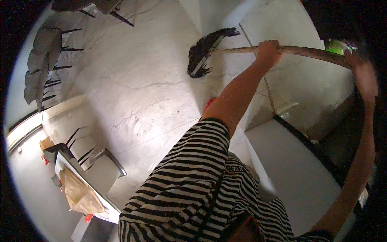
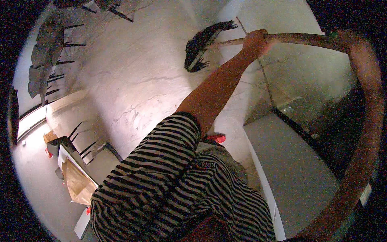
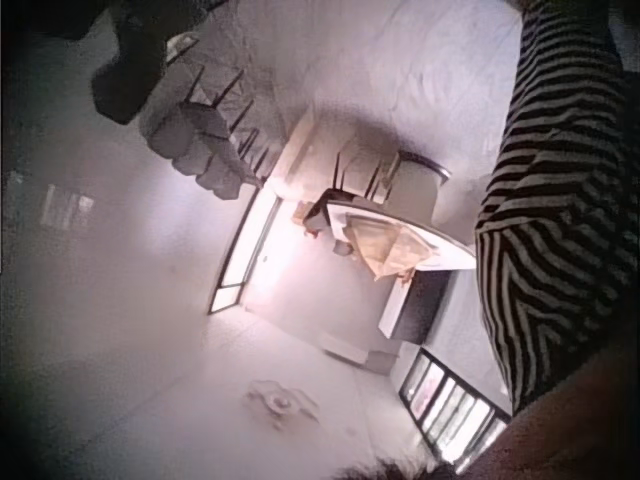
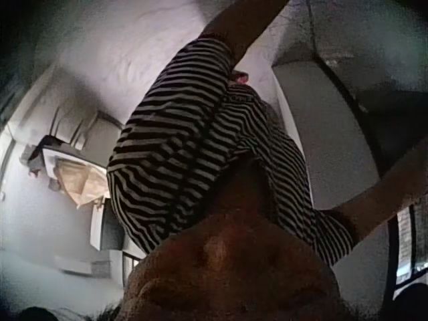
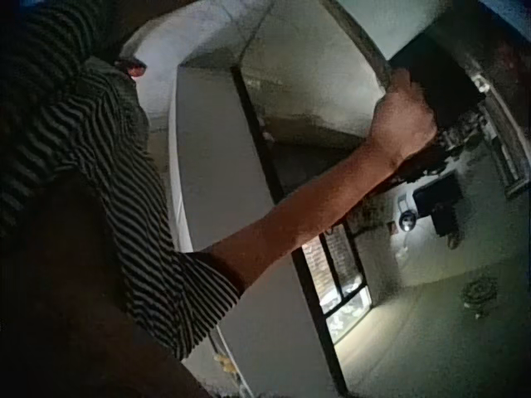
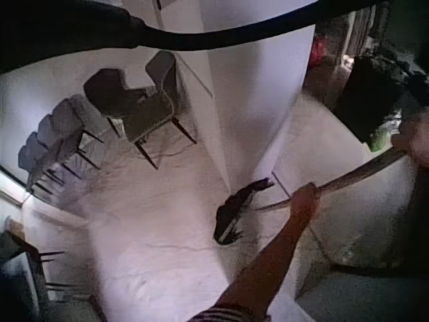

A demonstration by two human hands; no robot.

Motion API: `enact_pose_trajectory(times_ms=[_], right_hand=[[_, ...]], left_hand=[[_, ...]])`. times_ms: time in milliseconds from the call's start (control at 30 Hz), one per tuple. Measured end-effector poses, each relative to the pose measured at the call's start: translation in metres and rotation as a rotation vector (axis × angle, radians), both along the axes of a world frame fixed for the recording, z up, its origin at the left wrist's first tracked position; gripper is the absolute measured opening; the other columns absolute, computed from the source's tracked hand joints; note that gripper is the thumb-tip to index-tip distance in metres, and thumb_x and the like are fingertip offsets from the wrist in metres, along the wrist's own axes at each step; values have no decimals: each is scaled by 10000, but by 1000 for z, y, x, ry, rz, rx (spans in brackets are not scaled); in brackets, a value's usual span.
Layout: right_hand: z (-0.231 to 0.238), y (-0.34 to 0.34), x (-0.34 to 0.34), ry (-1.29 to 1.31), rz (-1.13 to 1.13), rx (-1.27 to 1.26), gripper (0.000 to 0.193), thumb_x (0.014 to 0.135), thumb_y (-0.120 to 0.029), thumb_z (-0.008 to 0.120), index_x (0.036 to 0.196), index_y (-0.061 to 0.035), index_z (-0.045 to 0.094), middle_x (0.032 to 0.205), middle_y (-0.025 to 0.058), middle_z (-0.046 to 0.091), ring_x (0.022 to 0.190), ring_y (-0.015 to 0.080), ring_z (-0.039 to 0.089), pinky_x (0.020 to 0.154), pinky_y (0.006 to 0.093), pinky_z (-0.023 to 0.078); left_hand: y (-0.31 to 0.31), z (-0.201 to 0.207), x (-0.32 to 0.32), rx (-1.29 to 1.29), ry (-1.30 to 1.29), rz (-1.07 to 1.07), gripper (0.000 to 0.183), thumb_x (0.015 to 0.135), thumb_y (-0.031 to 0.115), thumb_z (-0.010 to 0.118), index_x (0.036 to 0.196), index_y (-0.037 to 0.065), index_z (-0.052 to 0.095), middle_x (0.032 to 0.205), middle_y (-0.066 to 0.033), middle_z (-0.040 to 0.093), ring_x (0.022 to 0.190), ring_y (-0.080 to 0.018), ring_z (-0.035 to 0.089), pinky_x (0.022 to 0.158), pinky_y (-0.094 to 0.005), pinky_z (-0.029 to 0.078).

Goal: The person sweeps a tiled floor with a broom, moving several chairs to reach areas underneath. The person continues sweeping around the room, repositioning chairs as needed to access the floor beneath them.

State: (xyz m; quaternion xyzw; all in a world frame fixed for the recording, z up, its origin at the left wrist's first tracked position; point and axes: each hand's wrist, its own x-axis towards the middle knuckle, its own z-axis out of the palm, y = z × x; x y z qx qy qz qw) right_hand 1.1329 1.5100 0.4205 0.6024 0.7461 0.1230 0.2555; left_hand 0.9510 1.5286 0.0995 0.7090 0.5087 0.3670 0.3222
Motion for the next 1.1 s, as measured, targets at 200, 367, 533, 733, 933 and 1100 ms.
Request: enact_pose_trajectory(times_ms=[200, 367, 533, 733, 933, 1100], right_hand=[[-11, -20, -90, -105, 506, 140, 313, 764, -32, 518, 1061, -89, 601, 989, 110, 634, 862, 281, 621, 728, 398, 503], [-78, -88, -140, 76, 548, 197, 126, 780, -104, 543, 897, -116, 589, 759, 71, 610, 662, 244, 632, 578, 373, 508], [-198, -232, -208, 324, 453, 121, 42, 770, -121, 561, 781, -139, 524, 683, 25, 532, 596, 166, 585, 471, 319, 442], [-241, -413, -231, 828, 139, -6, 71, 801, -139, 525, 745, -96, 524, 626, 59, 532, 524, 213, 580, 453, 348, 472], [-163, -528, -125, 558, 54, 80, 28, 805, -143, 539, 782, -129, 531, 626, 20, 530, 549, 203, 588, 481, 353, 481], [-69, -675, -53, 301, -142, 78, 135, 784, -145, 544, 911, -112, 577, 690, 32, 503, 618, 201, 533, 513, 346, 404]], left_hand=[[-43, -2, -101, -150, 65, 68, 282, 746, 295, 710, 815, 48, 592, 758, -177, 626, 730, -373, 621, 645, -466, 487], [-112, -31, -177, -171, 198, 120, 229, 730, 212, 698, 822, 40, 578, 768, -179, 623, 739, -390, 602, 644, -468, 475], [-216, -111, -303, -213, 593, -32, 132, 689, 150, 651, 790, 86, 595, 772, -142, 618, 822, -344, 588, 733, -455, 439], [-341, -88, -338, -266, 886, -268, 185, 770, 258, 623, 734, 84, 571, 704, -139, 619, 725, -328, 608, 707, -453, 434], [-413, -31, -227, -207, 761, -529, 211, 727, 244, 609, 885, 106, 596, 643, -130, 610, 671, -350, 620, 659, -471, 461], [-508, -4, -90, -271, 652, -949, 347, 746, 240, 613, 1054, 85, 585, 718, -116, 620, 719, -338, 632, 621, -449, 482]])
